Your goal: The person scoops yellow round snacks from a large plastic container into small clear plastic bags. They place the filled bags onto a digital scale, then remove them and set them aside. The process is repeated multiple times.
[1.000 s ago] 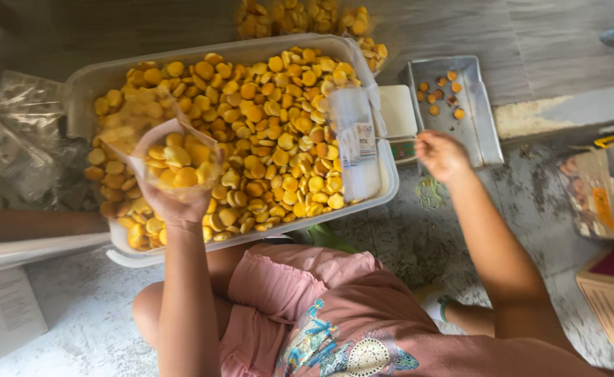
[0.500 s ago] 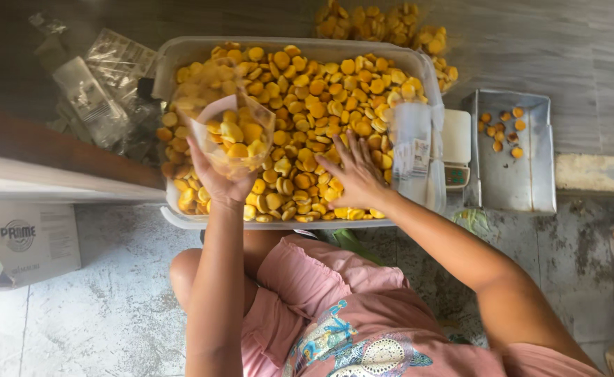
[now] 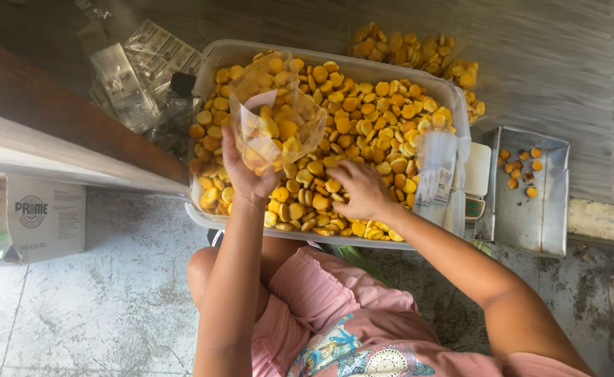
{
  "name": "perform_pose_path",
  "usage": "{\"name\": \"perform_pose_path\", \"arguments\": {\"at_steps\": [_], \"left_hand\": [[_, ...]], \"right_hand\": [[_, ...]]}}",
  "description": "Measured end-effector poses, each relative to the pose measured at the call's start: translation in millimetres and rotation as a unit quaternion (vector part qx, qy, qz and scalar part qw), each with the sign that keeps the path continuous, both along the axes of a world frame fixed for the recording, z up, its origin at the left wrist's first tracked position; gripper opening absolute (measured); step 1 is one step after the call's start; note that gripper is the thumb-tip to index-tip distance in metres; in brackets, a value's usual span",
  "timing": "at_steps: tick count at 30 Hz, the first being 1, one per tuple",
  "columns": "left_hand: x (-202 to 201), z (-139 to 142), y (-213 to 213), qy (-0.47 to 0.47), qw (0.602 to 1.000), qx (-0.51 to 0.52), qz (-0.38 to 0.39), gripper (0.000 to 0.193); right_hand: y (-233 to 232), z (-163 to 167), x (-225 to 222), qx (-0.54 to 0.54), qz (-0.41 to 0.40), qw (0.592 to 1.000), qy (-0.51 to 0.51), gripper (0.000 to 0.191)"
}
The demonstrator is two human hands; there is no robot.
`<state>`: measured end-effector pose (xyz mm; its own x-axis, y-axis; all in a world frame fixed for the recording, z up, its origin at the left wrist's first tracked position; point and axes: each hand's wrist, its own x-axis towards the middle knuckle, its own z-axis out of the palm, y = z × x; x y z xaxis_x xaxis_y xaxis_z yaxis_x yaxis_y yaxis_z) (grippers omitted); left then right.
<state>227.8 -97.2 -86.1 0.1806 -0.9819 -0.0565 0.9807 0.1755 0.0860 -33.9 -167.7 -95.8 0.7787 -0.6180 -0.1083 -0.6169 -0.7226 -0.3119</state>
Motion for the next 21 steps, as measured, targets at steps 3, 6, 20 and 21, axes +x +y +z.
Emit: {"name": "perform_pose_path", "arguments": {"at_steps": [3,6,20,21], "left_hand": [[3,-1,3,-0.001,1.0,0.011,0.011,0.067],[4,0,4,-0.021,0.999,0.017,0.026,0.065],[16,-5,9,-0.006,0.999,0.019,0.05,0.066],[17,-2,10,-0.005,0.999,0.011,0.052,0.067]], "right_hand": [[-27,7,8,0.131,-0.117,0.984,0.015,0.071],[-44,6,28,0.128,-0.117,0.981,0.088,0.079],[-48,12,58,0.055,-0.038,0.994,0.092,0.056],[-44,10,59,0.048,-0.027,0.997,0.053,0.051]]}}
